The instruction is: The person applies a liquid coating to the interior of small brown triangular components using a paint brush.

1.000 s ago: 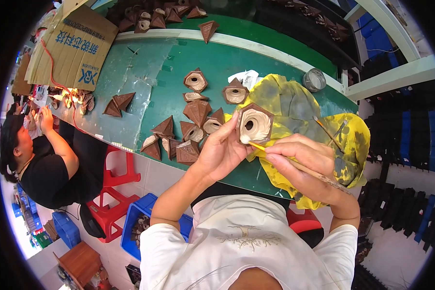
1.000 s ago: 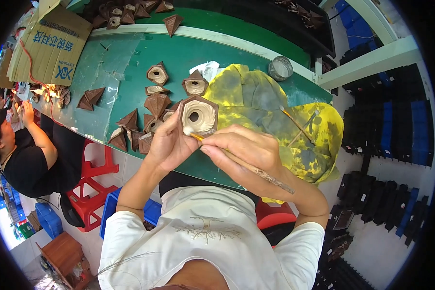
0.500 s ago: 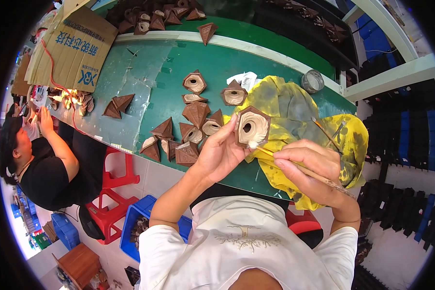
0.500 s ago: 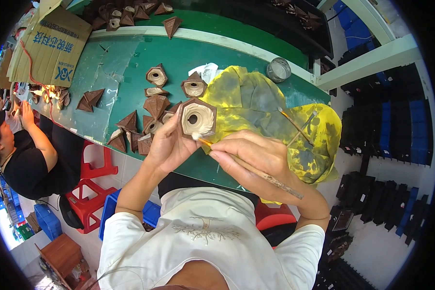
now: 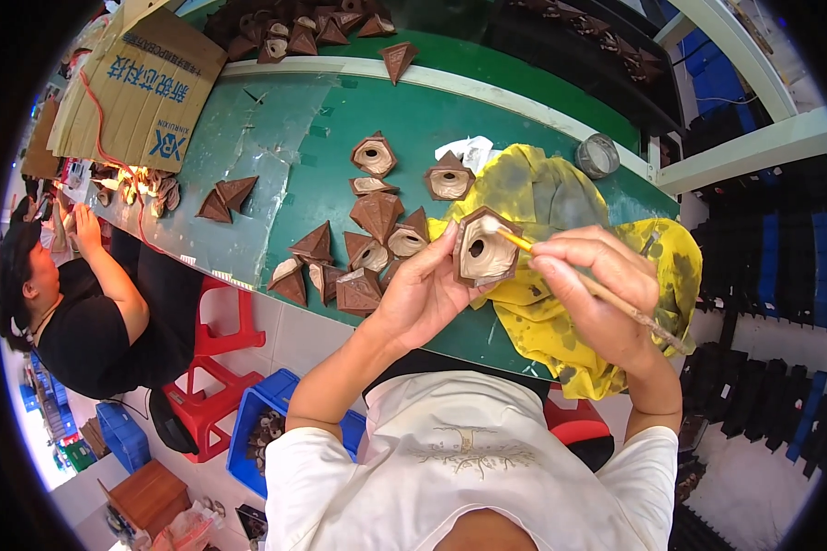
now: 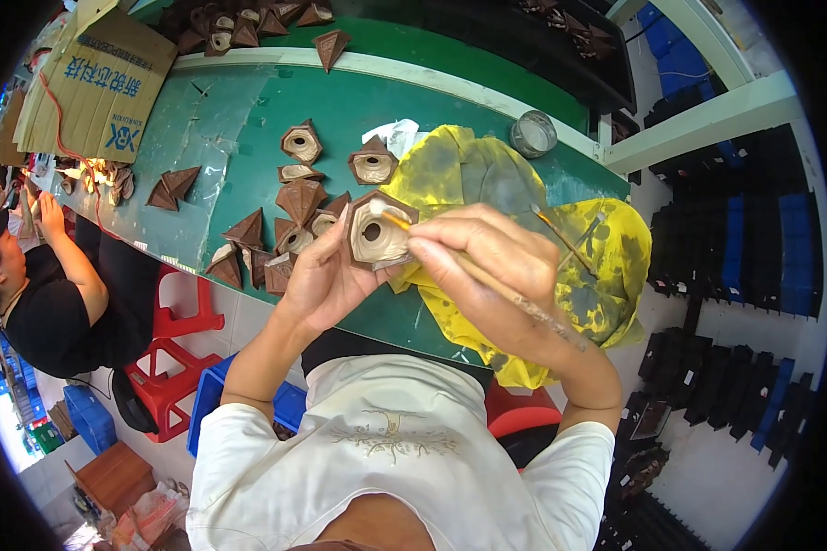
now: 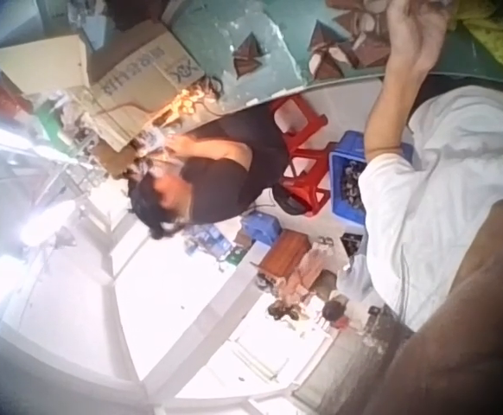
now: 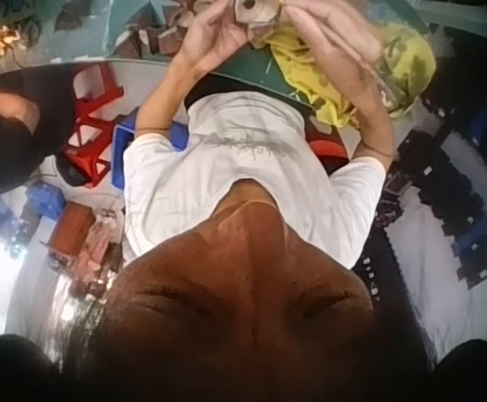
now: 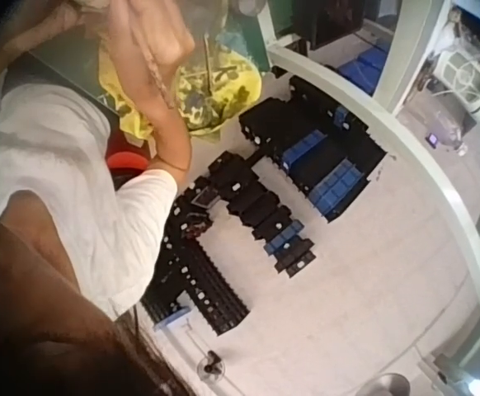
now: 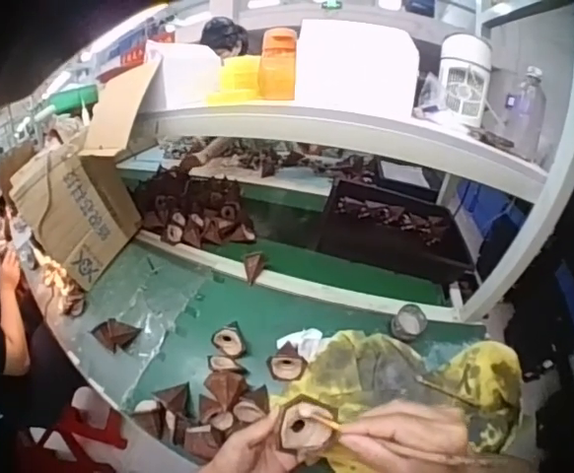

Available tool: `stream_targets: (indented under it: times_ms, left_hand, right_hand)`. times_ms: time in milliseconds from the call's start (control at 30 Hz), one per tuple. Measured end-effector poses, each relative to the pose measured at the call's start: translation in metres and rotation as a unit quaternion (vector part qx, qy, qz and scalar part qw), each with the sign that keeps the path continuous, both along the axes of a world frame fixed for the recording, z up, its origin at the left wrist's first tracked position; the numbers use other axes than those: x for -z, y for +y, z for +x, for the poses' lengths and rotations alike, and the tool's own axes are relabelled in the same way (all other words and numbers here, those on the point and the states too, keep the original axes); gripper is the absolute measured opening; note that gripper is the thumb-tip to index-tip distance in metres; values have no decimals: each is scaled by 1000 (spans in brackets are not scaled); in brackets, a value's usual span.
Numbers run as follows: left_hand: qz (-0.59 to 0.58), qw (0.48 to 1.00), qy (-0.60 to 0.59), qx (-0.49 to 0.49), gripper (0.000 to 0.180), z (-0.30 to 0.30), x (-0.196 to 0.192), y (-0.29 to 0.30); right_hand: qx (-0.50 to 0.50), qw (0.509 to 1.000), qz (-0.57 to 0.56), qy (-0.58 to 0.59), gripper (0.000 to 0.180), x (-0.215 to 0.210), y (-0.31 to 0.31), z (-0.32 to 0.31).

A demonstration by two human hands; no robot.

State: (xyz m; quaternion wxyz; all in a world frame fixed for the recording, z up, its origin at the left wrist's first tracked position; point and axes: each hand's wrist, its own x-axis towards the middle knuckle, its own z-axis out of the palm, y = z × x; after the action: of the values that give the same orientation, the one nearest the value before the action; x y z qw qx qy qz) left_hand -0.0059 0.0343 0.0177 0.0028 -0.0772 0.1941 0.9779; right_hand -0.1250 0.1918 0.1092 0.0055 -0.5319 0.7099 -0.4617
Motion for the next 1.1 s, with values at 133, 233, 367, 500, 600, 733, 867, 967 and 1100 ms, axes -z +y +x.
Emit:
stream_targets:
  times_ms: [133, 233, 367, 500, 600, 733, 867, 967, 1100]
  left_hand:
    - [11, 1000, 11, 3, 46, 0, 7, -1]
    - [-5, 1000, 2, -8, 46, 2, 4, -2]
    - [-31, 999, -6, -14, 45, -1, 0, -4]
    - [-20, 1000, -13, -10, 45, -5, 3, -5]
    - [-22, 999, -34, -21, 44, -8, 0, -4]
    - [-8, 1000, -14, -10, 44, -10, 1, -5]
    - [-43, 996, -72, -22, 42, -19, -11, -29]
    - [-131, 986, -88, -52, 40, -43, -22, -68]
    - [-177, 972, -119, -99, 35, -122, 10, -162]
  right_hand:
    - [-51, 999, -5, 2, 15, 2, -3, 3]
    - [-14, 999, -6, 42, 16, 3, 4, -1]
    - [-1, 999, 24, 40, 16, 2, 17, 1]
    - [-41, 998, 34, 28, 15, 5, 24, 6]
    - [-64, 997, 35, 16, 15, 0, 23, 5]
    - [-23, 999, 44, 9, 13, -7, 21, 1]
    - [85, 996, 31, 22, 13, -11, 39, -14]
    - [102, 994, 44, 10, 12, -4, 58, -22]
    - [112, 992, 59, 19, 7, 2, 68, -21]
